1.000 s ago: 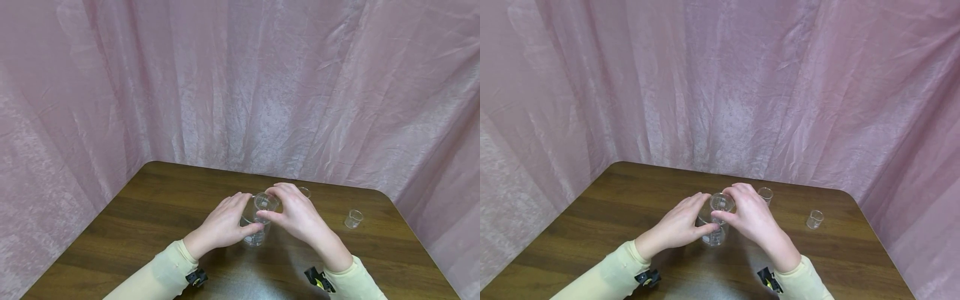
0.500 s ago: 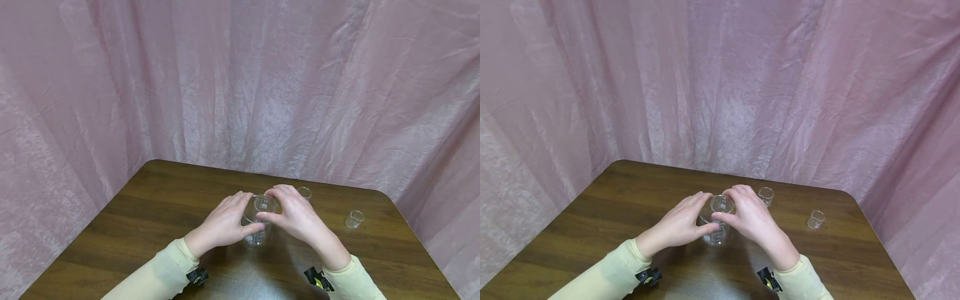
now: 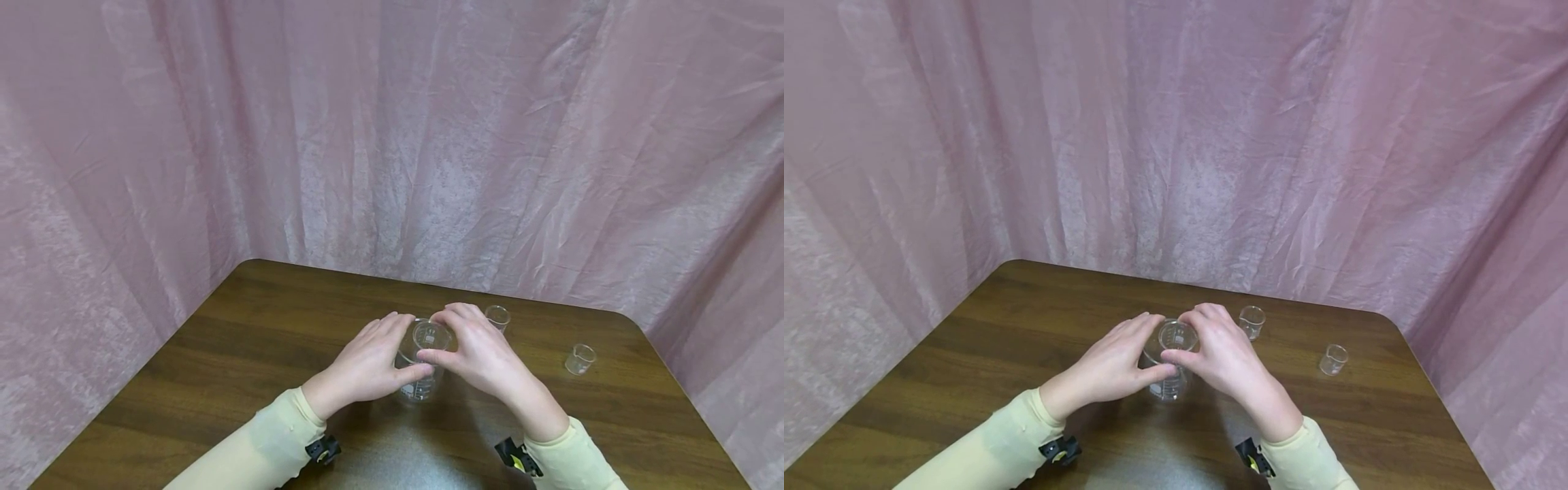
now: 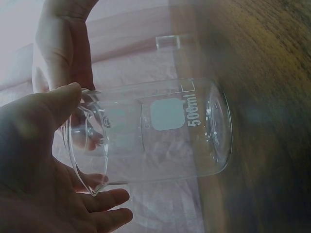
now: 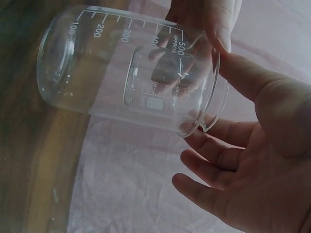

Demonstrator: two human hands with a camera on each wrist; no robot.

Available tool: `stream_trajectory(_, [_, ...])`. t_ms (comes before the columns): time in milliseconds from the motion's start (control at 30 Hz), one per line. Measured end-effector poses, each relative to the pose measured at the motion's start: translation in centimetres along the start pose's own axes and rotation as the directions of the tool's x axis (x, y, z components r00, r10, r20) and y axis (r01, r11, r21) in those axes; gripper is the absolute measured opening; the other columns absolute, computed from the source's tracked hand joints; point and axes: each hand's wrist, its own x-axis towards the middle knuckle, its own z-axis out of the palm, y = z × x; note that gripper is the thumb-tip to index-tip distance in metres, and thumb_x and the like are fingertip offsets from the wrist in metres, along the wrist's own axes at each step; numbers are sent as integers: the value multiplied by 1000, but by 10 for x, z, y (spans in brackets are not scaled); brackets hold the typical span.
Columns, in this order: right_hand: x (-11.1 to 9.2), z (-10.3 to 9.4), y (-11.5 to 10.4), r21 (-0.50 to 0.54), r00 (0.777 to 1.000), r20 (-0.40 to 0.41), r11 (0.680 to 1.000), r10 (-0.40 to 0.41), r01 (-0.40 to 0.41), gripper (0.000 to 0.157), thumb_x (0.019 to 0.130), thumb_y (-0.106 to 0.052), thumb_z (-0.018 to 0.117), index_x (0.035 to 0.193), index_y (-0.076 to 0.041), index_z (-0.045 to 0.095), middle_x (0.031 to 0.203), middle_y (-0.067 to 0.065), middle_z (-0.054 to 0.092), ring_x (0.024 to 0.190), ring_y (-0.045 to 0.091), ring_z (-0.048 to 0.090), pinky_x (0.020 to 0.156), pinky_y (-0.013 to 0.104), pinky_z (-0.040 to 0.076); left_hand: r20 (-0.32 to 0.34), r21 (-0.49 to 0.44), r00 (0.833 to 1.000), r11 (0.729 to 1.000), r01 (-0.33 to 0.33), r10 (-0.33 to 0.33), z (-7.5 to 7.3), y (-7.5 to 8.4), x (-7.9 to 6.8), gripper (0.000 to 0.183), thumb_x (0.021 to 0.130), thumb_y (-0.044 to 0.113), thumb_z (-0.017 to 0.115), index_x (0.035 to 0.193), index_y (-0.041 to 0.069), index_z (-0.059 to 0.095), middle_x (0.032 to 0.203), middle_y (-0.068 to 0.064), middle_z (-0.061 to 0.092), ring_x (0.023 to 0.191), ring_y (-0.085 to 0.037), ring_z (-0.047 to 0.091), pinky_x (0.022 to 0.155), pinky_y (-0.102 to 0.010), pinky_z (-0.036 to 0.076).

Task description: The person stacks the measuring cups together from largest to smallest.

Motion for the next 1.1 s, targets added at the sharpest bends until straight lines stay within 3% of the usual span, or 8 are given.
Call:
stream_trajectory(567, [2, 6, 0, -11, 1000, -14, 1000, -13, 13, 53, 89, -47, 93, 125, -11, 78, 128, 0, 68, 129, 26, 59, 104, 51, 55, -18, 15, 1000, 1000, -9, 9, 0, 0, 1, 89, 100, 65, 73, 161, 5, 49, 162, -13, 55, 158, -40, 42, 131, -55, 30])
stream_trajectory(1100, [11, 6, 1, -2, 999, 38, 1000, -14, 14, 53, 86, -46, 95, 121, -9, 80, 126, 1, 67, 127, 27, 60, 98, 49, 56, -1, 15, 1000, 1000, 0, 0, 0, 0, 0, 92, 100, 68, 71, 164, 6, 46, 164, -11, 53, 159, -38, 40, 132, -53, 28])
